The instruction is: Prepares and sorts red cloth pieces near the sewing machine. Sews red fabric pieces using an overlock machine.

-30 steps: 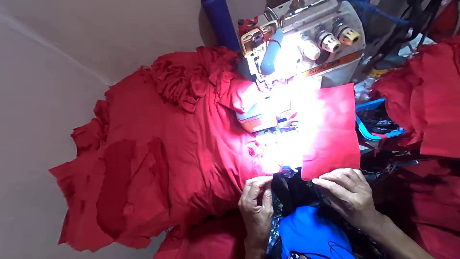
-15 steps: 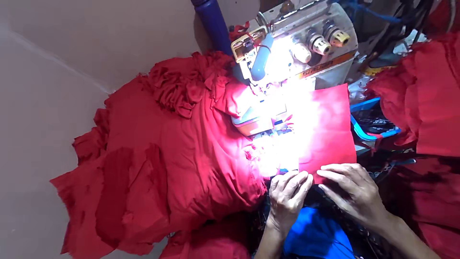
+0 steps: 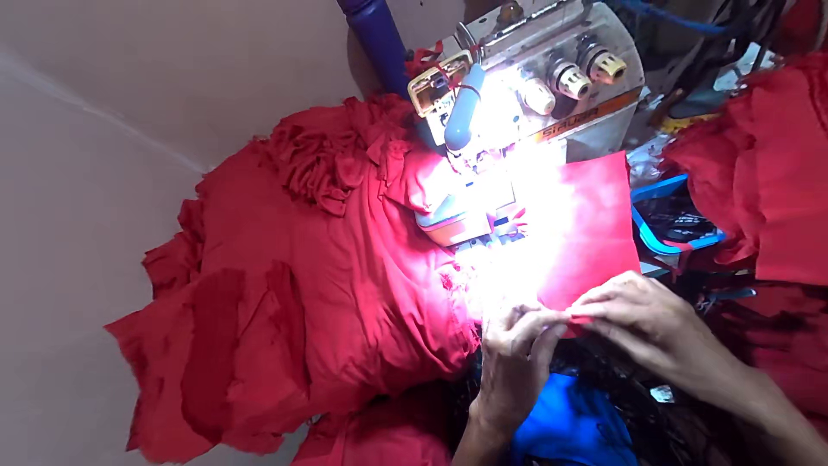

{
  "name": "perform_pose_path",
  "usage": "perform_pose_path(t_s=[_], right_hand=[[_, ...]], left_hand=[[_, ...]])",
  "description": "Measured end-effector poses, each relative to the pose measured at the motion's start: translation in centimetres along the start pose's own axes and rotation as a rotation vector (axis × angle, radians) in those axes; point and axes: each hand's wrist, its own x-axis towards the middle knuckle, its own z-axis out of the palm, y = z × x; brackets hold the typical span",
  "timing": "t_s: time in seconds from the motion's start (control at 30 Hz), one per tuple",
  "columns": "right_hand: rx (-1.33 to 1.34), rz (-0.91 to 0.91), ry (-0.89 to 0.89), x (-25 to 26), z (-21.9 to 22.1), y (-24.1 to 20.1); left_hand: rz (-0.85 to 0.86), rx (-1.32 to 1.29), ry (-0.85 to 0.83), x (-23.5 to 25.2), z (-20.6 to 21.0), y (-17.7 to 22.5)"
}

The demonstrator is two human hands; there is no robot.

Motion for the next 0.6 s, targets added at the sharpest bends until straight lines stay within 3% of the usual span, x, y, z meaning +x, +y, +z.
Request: perform_pose_path(t_s=[0.07,0.13,0.2,0.27,0.4,0.53,0.6], right_hand=[[0.053,0.101,0.056,2.1,-1.5,-0.5],[0.148,0.192,0.166,3.9,-3.1,-1.7],[0.256,0.165,0.239,4.9,-4.2,-2.7],[0.269,0.082,0.274,5.0,-4.8,-3.4],[0.216,-0.016,0.259,3.6,-4.4,-3.5],[0.282,-0.009,0.225,1.7,-4.1,-2.3],[0.322,0.002,0.219,1.3,-4.3,-2.0]], left_hand=[[-0.046,-0.146,0.025,0.9,0.3,0.3],[-0.202,-0.485,-0.094,1.8,0.1,0.7],[-0.412,-0.756,-0.259,3.4,-0.1,0.7],[-0.579,-0.865,-0.347,5.6,-0.1,0.4],[-0.863,-0.61,-0.224,11.1,1.3,-0.5],[-0.653,-0.152,-0.163,12.3,2.0,-1.5],[-0.458,0.023,-0.101,12.4,2.9,-2.2]])
